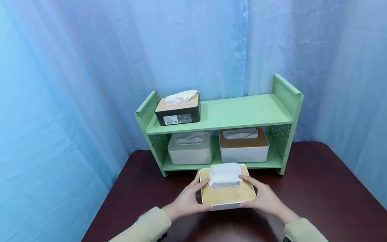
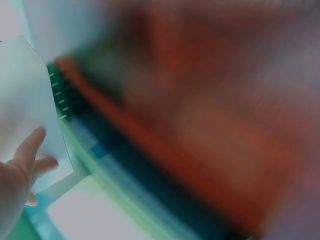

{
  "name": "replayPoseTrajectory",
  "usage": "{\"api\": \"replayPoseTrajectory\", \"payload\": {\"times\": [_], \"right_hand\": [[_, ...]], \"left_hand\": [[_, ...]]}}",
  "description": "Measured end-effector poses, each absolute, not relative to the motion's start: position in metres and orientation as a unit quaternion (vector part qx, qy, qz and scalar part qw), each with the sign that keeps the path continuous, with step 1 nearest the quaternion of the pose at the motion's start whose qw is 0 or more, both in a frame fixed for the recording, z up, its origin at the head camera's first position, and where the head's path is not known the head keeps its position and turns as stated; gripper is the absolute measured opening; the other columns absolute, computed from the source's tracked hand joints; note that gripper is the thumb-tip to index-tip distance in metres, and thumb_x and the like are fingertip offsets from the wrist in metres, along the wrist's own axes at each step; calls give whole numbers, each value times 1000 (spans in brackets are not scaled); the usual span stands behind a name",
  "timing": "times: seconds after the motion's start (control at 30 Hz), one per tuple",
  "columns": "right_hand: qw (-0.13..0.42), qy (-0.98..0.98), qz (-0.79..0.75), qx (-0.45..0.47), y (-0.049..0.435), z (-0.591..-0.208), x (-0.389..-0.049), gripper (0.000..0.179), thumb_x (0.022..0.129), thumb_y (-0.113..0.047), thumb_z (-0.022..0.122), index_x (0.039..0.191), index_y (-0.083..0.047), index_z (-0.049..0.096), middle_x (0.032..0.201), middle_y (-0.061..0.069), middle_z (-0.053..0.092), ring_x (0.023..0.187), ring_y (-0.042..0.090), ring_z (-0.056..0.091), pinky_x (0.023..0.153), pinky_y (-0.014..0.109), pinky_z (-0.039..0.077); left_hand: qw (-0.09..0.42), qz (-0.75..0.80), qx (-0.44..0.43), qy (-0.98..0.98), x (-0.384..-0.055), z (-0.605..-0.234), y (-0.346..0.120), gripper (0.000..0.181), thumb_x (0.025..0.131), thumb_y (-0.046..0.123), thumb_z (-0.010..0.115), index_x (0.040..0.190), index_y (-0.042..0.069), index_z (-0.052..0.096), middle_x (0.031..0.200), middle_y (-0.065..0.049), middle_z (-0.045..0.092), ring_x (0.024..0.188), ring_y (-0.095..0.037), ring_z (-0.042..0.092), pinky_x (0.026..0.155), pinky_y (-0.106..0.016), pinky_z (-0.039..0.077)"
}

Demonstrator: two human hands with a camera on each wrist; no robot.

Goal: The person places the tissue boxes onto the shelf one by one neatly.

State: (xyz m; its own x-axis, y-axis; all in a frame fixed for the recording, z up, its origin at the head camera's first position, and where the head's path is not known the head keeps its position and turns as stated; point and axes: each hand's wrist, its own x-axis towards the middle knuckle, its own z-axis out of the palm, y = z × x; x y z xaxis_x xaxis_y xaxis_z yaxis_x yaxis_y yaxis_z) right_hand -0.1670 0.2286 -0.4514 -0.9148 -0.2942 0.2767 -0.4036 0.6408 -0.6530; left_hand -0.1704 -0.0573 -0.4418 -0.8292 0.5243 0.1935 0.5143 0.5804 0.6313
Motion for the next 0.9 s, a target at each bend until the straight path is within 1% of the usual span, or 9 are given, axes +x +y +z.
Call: {"api": "replayPoseTrajectory", "payload": {"times": [0.1,0.23,0.33,0.43,0.53,0.6,0.7,0.8,0.9], "right_hand": [[88,-899,380,198,229,-424,-166,89,59,-32,90,136,-12,51,126,25,57,108,25,55,84,34,46],[119,-900,371,196,230,-379,-168,92,61,-30,89,140,-10,47,128,28,55,105,34,56,82,40,47],[145,-903,354,196,233,-345,-172,91,62,-31,89,141,-13,46,131,26,53,104,33,57,78,30,48],[162,-903,339,210,233,-320,-180,91,64,-31,88,142,-15,45,133,25,51,99,29,57,68,22,46],[174,-902,329,220,233,-307,-190,91,64,-28,88,142,-15,44,131,26,52,90,26,57,62,23,45],[177,-902,328,217,235,-304,-197,90,65,-26,88,142,-14,43,131,26,51,90,26,56,61,24,44],[175,-906,325,210,241,-303,-205,91,66,-25,87,143,-13,42,133,28,50,98,33,55,68,33,45],[161,-910,326,198,246,-304,-209,92,67,-29,86,145,-15,39,136,31,45,108,41,52,75,46,45],[153,-915,323,187,249,-303,-209,94,67,-31,86,146,-16,37,137,32,43,111,45,50,77,56,43]], "left_hand": [[-11,356,307,882,-172,-413,-58,87,72,33,83,143,5,41,157,-23,4,138,-33,32,99,-24,43],[-58,335,334,879,-178,-370,-59,88,73,33,82,145,10,38,158,-17,-2,140,-31,29,101,-26,42],[-91,319,358,873,-185,-339,-59,89,74,33,81,147,13,34,158,-16,-6,141,-30,26,101,-29,43],[-108,326,370,863,-193,-318,-60,88,75,28,81,148,13,33,159,-14,-9,141,-27,27,97,-29,46],[-112,335,369,860,-204,-307,-58,88,75,25,81,148,13,33,159,-9,-11,142,-23,27,96,-29,47],[-102,342,367,859,-212,-304,-54,88,75,24,81,148,14,32,159,-5,-14,143,-22,26,96,-29,47],[-87,344,363,862,-223,-302,-46,88,77,24,80,149,15,31,159,-3,-15,143,-21,24,97,-29,46],[-75,342,362,864,-230,-301,-40,88,77,25,79,149,16,29,158,-2,-16,144,-21,22,97,-30,46],[-70,333,362,868,-233,-298,-36,89,77,28,79,149,16,29,158,-2,-17,145,-21,19,99,-32,45]]}}
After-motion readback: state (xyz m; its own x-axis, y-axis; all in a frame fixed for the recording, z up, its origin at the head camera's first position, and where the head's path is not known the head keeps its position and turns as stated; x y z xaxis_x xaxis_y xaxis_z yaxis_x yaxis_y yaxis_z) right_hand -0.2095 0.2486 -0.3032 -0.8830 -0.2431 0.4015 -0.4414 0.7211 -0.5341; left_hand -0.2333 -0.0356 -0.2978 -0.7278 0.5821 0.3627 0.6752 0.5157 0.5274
